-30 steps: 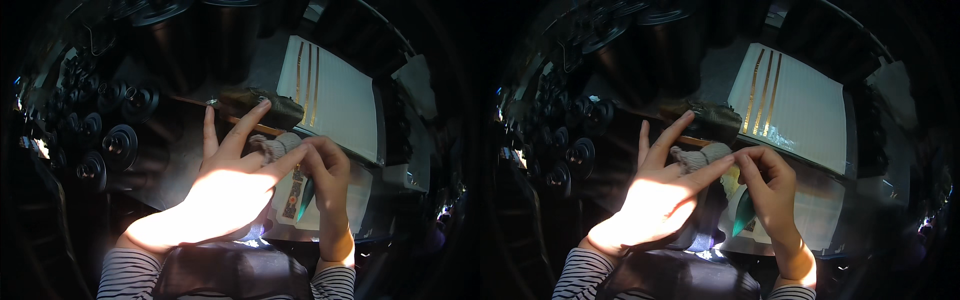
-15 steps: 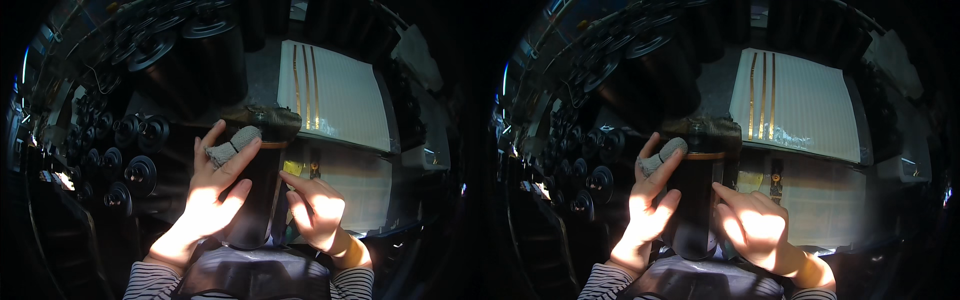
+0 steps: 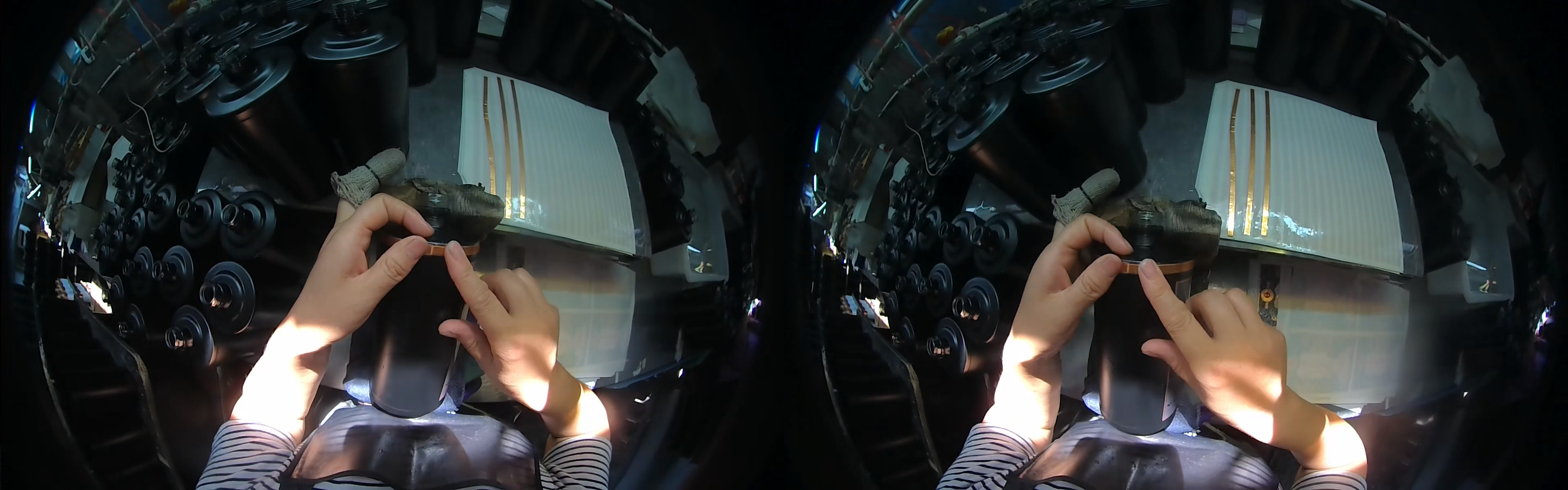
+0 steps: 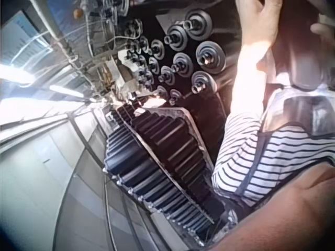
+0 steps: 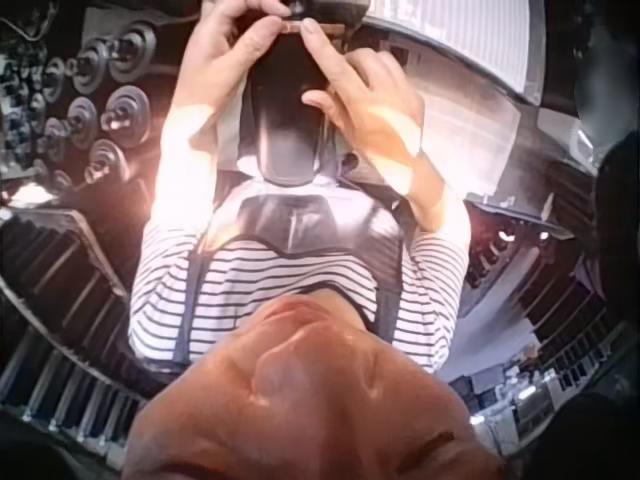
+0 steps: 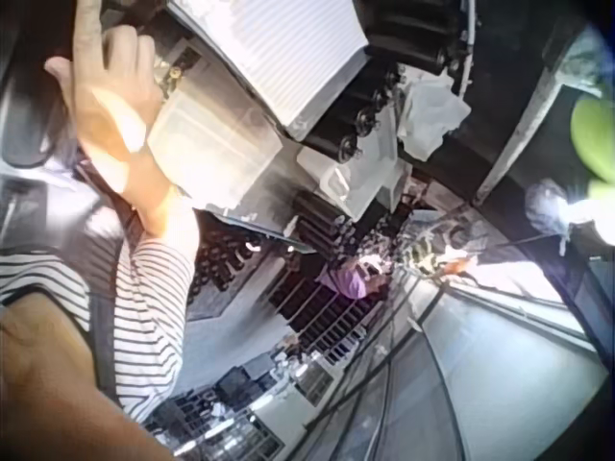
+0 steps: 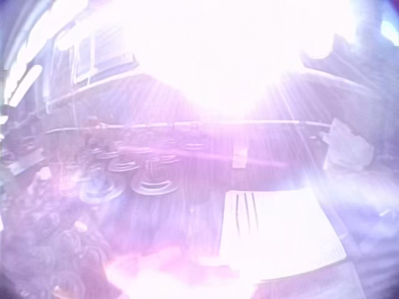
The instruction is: The person applies decorative paper labels to cylindrical black containers. They smooth the labels with a green plastic scraper, peel off backing paper, and apply gold foil strips to the rims. The person handles the containers one at a time, rotating them to align and smooth the labels.
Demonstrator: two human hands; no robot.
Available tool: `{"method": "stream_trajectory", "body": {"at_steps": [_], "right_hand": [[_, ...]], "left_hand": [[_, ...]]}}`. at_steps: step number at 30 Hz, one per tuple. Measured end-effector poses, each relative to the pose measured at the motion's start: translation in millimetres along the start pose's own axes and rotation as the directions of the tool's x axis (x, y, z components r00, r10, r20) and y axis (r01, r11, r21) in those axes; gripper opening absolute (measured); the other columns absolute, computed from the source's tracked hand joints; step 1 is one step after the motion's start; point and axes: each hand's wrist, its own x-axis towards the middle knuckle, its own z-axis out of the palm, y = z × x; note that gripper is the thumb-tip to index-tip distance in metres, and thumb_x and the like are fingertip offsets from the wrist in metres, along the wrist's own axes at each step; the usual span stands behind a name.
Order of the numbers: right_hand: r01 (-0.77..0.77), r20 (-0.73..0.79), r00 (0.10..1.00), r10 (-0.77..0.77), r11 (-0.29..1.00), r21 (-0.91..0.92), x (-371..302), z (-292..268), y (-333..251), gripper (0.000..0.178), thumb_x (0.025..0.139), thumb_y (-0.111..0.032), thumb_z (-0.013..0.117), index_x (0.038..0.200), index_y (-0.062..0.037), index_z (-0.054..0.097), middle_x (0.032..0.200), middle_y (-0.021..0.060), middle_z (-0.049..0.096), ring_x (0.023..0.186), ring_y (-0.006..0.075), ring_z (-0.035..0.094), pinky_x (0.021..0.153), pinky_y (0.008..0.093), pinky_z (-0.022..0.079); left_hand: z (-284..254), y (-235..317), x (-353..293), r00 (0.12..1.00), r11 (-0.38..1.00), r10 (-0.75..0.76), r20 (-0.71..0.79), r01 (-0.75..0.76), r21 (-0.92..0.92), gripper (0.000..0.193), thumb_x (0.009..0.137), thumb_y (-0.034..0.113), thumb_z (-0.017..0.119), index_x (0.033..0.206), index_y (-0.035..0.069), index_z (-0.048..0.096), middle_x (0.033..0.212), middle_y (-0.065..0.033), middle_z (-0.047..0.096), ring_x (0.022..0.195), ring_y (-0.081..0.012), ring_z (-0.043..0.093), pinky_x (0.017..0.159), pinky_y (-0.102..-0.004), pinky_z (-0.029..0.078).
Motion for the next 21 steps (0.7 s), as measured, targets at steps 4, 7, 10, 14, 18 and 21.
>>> {"method": "stream_trajectory", "body": {"at_steps": [4, 7, 10, 14, 18, 21], "right_hand": [[-0.007, 0.011, 1.000, 0.007, 1.000, -0.004, -1.8, 0.5, 2.3, 0.070, 0.072, -0.032, 0.069, 0.135, -0.0121, 0.046, 0.074, 0.0062, 0.053, 0.065, 0.0231, 0.049, 0.058, 0.0330, 0.044], [-0.009, 0.042, 0.999, 0.008, 1.000, 0.011, -0.3, 0.0, 0.9, 0.070, 0.073, -0.032, 0.069, 0.135, -0.0117, 0.046, 0.074, 0.0062, 0.053, 0.065, 0.0232, 0.049, 0.058, 0.0330, 0.044], [0.003, 0.050, 0.999, -0.002, 1.000, -0.020, -0.6, -1.1, 0.2, 0.071, 0.071, -0.030, 0.071, 0.135, -0.0130, 0.045, 0.076, 0.0058, 0.054, 0.065, 0.0231, 0.050, 0.059, 0.0331, 0.045], [-0.007, 0.072, 0.997, 0.008, 1.000, -0.021, -1.0, -3.2, 0.3, 0.073, 0.069, -0.027, 0.072, 0.136, -0.0141, 0.045, 0.077, 0.0053, 0.054, 0.066, 0.0231, 0.051, 0.059, 0.0333, 0.045], [0.062, -0.019, 0.998, -0.063, 0.997, -0.046, -0.4, 2.4, 7.8, 0.068, 0.073, -0.030, 0.068, 0.136, -0.0182, 0.045, 0.071, 0.0009, 0.047, 0.063, 0.0174, 0.047, 0.051, 0.0279, 0.044], [0.048, 0.031, 0.998, -0.047, 0.999, -0.021, 0.2, 0.3, 6.6, 0.070, 0.073, -0.029, 0.069, 0.137, -0.0181, 0.043, 0.071, 0.0015, 0.047, 0.064, 0.0180, 0.048, 0.053, 0.0287, 0.045]], "left_hand": [[-7.1, 1.6, 3.3, 0.995, 0.986, -0.090, 0.044, 0.095, -0.138, 0.021, 0.087, 0.022, 0.063, 0.096, 0.004, 0.059, 0.098, -0.0022, 0.056, 0.094, -0.0100, 0.052, 0.085, -0.0227, 0.038], [-4.9, -0.7, 1.3, 0.998, 0.996, -0.066, 0.013, 0.067, -0.051, 0.017, 0.086, 0.018, 0.063, 0.094, 0.004, 0.060, 0.095, -0.0022, 0.058, 0.091, -0.0098, 0.054, 0.083, -0.0212, 0.040], [-6.8, -2.7, -1.1, 0.997, 0.997, -0.075, -0.011, 0.075, -0.004, 0.019, 0.084, 0.018, 0.067, 0.095, 0.003, 0.060, 0.094, -0.0020, 0.058, 0.090, -0.0097, 0.055, 0.082, -0.0214, 0.041], [-3.1, -1.9, -1.6, 0.996, 0.995, -0.092, -0.008, 0.092, -0.031, 0.023, 0.081, 0.019, 0.070, 0.095, 0.003, 0.059, 0.101, -0.0029, 0.056, 0.093, -0.0101, 0.054, 0.081, -0.0212, 0.042], [3.2, 2.7, 1.4, 0.999, 0.988, 0.033, -0.029, -0.028, 0.151, 0.022, 0.082, 0.019, 0.067, 0.096, 0.004, 0.059, 0.105, -0.0073, 0.048, 0.091, -0.0138, 0.050, 0.083, -0.0246, 0.042], [3.3, 0.0, 2.9, 1.000, 0.991, 0.030, -0.010, -0.028, 0.129, 0.021, 0.084, 0.021, 0.065, 0.097, 0.005, 0.061, 0.101, -0.0084, 0.049, 0.089, -0.0150, 0.048, 0.083, -0.0255, 0.040]]}}
